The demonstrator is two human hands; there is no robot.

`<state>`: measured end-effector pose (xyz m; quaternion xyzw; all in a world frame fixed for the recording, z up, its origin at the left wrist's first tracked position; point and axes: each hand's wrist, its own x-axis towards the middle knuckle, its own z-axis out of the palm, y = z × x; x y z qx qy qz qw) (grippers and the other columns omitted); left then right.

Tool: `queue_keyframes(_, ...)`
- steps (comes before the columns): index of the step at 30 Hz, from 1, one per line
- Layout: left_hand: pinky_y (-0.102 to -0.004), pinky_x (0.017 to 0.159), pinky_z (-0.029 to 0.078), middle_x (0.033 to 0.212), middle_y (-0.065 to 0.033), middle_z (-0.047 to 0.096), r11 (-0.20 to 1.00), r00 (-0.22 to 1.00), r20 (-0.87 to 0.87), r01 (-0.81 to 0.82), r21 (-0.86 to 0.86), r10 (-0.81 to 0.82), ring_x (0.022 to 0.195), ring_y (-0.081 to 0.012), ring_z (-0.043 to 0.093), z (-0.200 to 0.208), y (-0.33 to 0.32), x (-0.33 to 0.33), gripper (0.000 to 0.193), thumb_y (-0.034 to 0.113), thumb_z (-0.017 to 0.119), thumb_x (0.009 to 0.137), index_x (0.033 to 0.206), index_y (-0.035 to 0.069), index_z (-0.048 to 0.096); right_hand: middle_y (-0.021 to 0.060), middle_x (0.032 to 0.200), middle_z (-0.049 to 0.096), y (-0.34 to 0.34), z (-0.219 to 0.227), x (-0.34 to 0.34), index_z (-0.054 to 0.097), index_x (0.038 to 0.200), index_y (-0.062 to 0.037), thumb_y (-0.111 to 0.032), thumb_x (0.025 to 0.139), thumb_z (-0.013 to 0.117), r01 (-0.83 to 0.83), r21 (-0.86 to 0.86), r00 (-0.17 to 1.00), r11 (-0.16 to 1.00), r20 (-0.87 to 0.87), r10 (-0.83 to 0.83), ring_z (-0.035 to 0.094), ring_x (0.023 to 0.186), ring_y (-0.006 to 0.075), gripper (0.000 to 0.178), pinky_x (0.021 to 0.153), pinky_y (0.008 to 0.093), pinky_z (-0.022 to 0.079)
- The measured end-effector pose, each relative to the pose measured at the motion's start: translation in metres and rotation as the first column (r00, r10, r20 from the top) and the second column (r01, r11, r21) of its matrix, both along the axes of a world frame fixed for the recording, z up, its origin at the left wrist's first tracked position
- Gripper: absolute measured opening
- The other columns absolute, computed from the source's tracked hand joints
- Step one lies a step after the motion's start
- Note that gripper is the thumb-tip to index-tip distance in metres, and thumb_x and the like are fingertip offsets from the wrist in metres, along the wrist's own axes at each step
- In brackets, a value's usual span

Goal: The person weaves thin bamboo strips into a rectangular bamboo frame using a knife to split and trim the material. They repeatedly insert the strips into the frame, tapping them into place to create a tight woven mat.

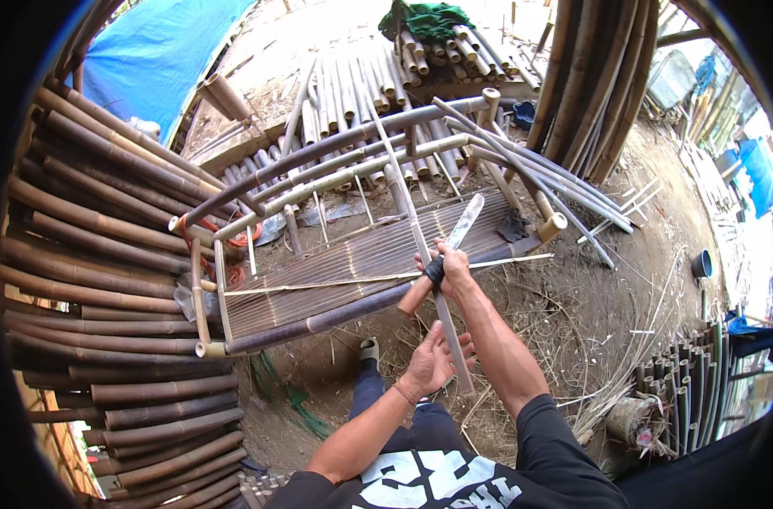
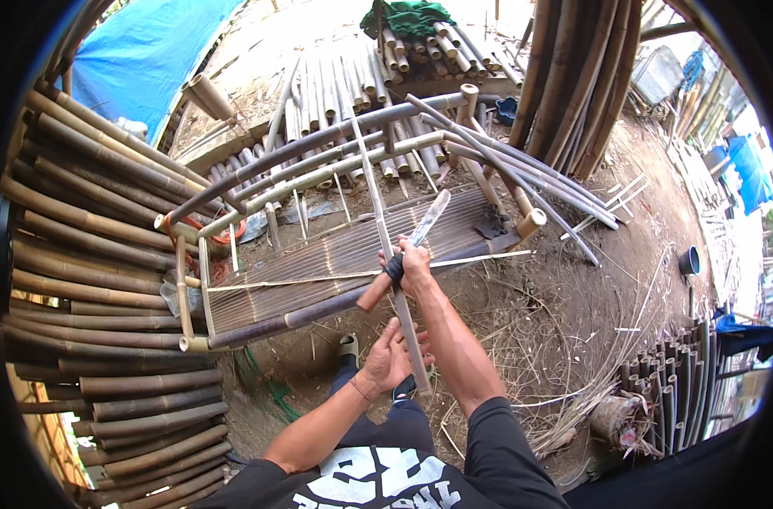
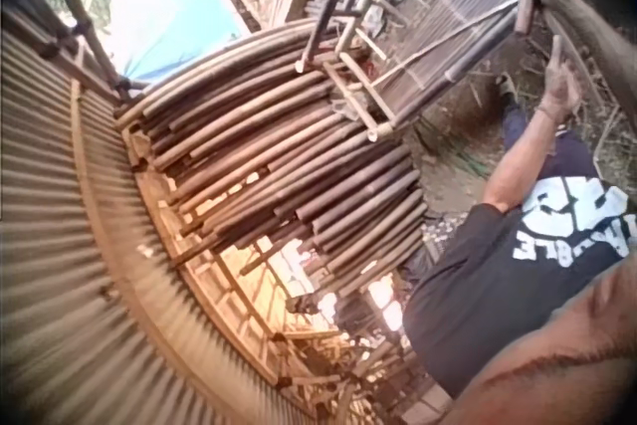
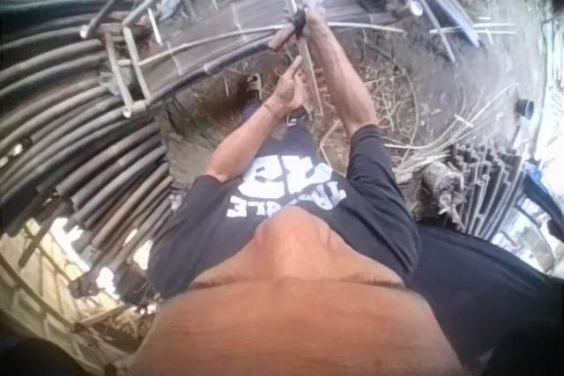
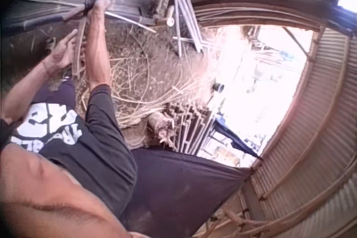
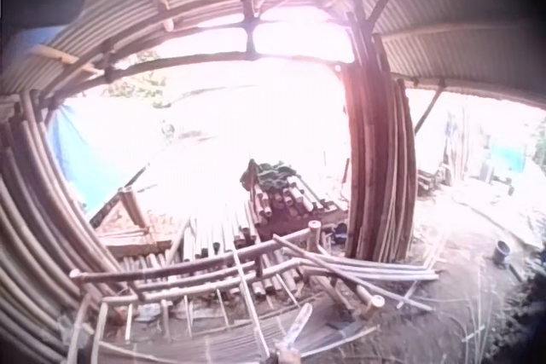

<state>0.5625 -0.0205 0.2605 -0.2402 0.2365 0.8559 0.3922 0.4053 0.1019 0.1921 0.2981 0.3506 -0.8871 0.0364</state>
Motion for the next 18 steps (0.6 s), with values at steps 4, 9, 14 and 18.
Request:
queue_keyframes(4,-0.0248,0.053,0.045,0.075,0.0002,0.046,0.98,0.997,-0.04,-0.071,-0.188,0.064,0.058,-0.0066,0.045,-0.004,-0.027,-0.032,0.028,0.027,0.045,0.104,0.118,0.004,0.05,0.0172,0.102,0.061,-0.02,-0.03,-0.028,0.047,0.131,-0.0043,-0.018,0.098,0.049,0.0,0.009,1.0,1.0,-0.031,0.0,0.066,0.085,0.0287,0.036,0.068,0.0397,0.059)
queue_keyframes(9,-0.0248,0.05,0.045,0.084,-0.0072,0.064,0.861,0.995,-0.065,0.034,-0.507,-0.077,0.059,-0.0087,0.052,0.019,-0.153,-0.049,0.025,0.018,0.047,0.101,0.114,-0.001,0.057,0.0169,0.098,0.065,-0.035,0.051,-0.007,0.05,0.129,-0.0041,-0.02,0.1,0.049,-0.142,0.257,0.99,0.956,0.054,0.133,0.064,0.072,0.0189,0.033,0.064,0.0329,0.056)
queue_keyframes(14,-0.0226,0.045,0.042,0.077,-0.0075,0.062,0.741,0.969,-0.152,0.043,-0.67,-0.194,0.051,-0.0087,0.05,0.077,-0.253,0.006,0.035,0.021,0.044,0.103,0.129,0.0,0.052,0.0212,0.093,0.069,-0.076,0.075,0.033,0.059,0.117,0.0045,-0.031,0.093,0.06,-0.36,0.933,0.839,-0.03,0.337,0.428,0.068,0.084,0.0347,0.043,0.076,0.0434,0.053)
queue_keyframes(18,-0.0213,0.041,0.039,0.068,-0.0041,0.056,0.614,0.967,-0.006,0.158,-0.773,-0.256,0.046,-0.0065,0.047,0.099,-0.286,0.047,0.044,0.022,0.044,0.104,0.145,0.007,0.04,0.0234,0.106,0.063,-0.123,0.058,0.063,0.051,0.129,0.0021,-0.037,0.089,0.064,-0.306,0.952,0.719,-0.032,0.252,0.647,0.064,0.095,0.039,0.057,0.082,0.0463,0.052)
